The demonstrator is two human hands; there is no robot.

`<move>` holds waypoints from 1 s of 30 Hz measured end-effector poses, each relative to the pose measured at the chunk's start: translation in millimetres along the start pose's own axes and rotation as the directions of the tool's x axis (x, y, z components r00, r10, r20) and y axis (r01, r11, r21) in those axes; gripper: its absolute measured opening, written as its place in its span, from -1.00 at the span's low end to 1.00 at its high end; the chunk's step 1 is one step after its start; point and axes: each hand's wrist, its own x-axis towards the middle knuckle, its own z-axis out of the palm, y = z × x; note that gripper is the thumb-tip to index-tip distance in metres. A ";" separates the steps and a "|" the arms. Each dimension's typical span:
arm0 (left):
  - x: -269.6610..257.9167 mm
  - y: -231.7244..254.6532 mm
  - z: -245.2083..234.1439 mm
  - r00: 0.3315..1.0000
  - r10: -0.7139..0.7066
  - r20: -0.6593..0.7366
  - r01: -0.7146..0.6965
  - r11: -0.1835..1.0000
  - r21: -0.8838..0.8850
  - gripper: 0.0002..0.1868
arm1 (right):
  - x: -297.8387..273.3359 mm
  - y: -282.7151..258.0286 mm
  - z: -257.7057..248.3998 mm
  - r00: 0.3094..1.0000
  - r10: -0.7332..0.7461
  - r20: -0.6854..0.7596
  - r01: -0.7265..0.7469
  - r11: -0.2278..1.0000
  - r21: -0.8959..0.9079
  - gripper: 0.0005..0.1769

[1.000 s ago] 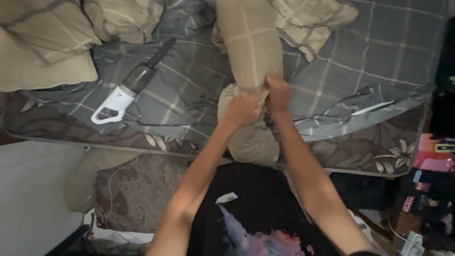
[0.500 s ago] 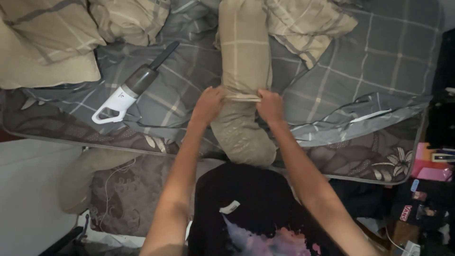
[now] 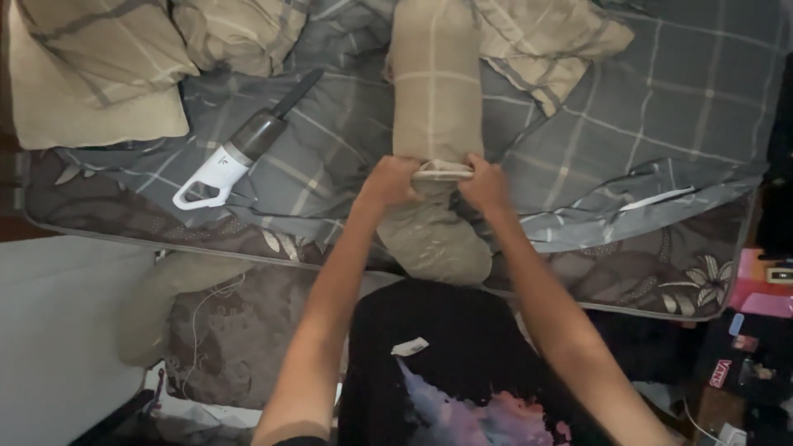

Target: The person straightens and smooths a beige pillowcase on a bed, repeatedly adjusting and tucking the fabric around the pillow. The hands work along the length of the pillow, pulling and aligning the case to fit neatly.

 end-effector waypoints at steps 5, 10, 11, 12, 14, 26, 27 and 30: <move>-14.8 -22.8 41.5 0.995 0.083 -0.058 -0.064 0.961 0.270 -0.68 | -8.7 -5.0 7.1 0.999 0.037 0.006 -0.038 0.990 0.135 -0.84; -14.2 -12.1 27.0 0.989 0.130 -0.066 -0.106 0.954 0.279 -0.93 | -25.6 -14.0 16.6 1.000 -0.011 -0.007 0.012 0.972 0.236 -0.70; -9.2 -4.4 16.7 0.979 0.191 -0.075 -0.158 0.934 0.319 -0.90 | -25.3 -5.5 27.4 1.000 0.015 -0.017 -0.010 0.964 0.266 -0.65; -4.3 3.1 6.5 0.965 0.251 -0.081 -0.207 0.910 0.359 -0.87 | -25.1 3.0 38.4 0.999 0.041 -0.027 -0.031 0.955 0.297 -0.59; 10.3 5.0 -8.1 0.938 0.287 -0.197 -0.204 0.911 0.358 -0.93 | 2.0 7.2 41.0 0.994 -0.039 -0.103 0.079 0.906 0.416 -0.66; 35.6 24.5 -3.0 0.934 0.199 -0.296 -0.132 0.964 0.232 -0.95 | 11.4 -12.9 23.8 0.960 -0.091 -0.266 0.188 0.911 0.366 -0.71; 26.9 17.4 11.9 0.959 0.172 -0.224 -0.093 0.941 0.325 -0.90 | -1.2 0.0 38.3 0.972 -0.106 -0.209 0.182 0.904 0.388 -0.68; -9.1 4.2 39.5 0.988 0.031 -0.154 0.024 0.938 0.346 -0.92 | -46.6 4.4 52.5 0.999 0.008 -0.051 0.005 0.965 0.262 -0.56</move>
